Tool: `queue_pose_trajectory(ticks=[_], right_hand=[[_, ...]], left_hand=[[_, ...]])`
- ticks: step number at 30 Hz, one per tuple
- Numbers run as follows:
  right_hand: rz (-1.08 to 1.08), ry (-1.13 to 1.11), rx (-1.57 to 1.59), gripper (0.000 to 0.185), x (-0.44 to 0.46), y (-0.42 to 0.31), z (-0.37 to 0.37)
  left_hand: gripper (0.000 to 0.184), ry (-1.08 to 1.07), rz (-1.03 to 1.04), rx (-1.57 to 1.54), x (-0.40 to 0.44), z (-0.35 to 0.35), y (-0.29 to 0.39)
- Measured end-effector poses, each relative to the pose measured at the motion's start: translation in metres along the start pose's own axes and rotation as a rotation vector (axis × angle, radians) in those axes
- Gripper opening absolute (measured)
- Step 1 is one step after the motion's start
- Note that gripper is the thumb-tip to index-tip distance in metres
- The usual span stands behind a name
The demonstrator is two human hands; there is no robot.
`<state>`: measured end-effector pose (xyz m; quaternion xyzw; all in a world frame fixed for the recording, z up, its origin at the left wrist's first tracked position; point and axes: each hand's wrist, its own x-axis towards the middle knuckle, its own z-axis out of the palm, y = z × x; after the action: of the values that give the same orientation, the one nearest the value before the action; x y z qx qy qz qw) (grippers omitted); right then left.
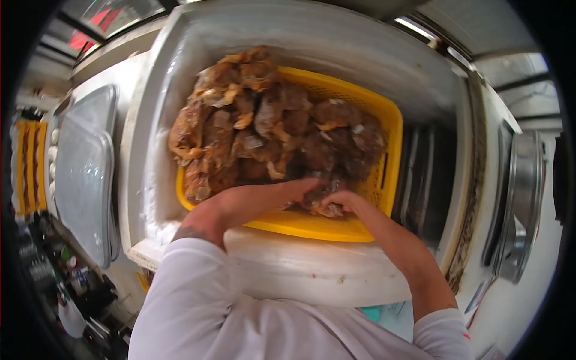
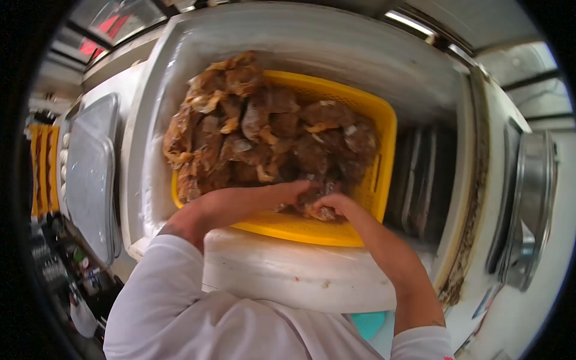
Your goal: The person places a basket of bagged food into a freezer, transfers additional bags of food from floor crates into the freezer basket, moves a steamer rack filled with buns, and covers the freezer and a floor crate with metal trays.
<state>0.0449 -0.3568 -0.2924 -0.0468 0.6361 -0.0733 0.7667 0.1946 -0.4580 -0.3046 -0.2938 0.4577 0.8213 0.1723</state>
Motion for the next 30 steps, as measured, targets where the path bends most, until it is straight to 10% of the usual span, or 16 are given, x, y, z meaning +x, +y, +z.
queue_pose_trajectory(ticks=[1,3,5,14,19,23,28,30], right_hand=[[0.000,0.018,0.021,0.064,-0.029,-0.009,0.009],[-0.131,0.212,0.045,0.109,-0.086,-0.028,0.028],[-0.167,0.266,0.038,0.115,-0.097,-0.025,0.031],[-0.631,0.325,0.041,0.114,-0.209,-0.050,0.078],[-1.073,0.202,-0.174,0.109,-0.263,-0.117,0.174],[-1.395,-0.119,-0.314,0.105,-0.269,-0.182,0.285],[-1.293,-0.392,-0.465,0.077,-0.281,-0.240,0.449],[-1.197,-0.701,-0.551,0.058,-0.268,-0.260,0.503]], left_hand=[[0.052,0.132,-0.435,-0.385,-0.015,0.010,0.026],[0.058,0.148,-0.451,-0.381,-0.027,0.019,0.039],[0.066,0.185,-0.459,-0.391,-0.048,0.031,0.058],[0.097,0.308,-0.035,-0.069,-0.179,0.063,0.155],[0.098,0.697,0.494,0.152,-0.309,0.038,0.168],[0.125,1.154,0.434,0.255,-0.460,0.032,0.168],[0.098,1.684,0.212,0.300,-0.608,-0.006,0.130],[0.065,1.558,0.224,0.267,-0.659,-0.026,0.105]])
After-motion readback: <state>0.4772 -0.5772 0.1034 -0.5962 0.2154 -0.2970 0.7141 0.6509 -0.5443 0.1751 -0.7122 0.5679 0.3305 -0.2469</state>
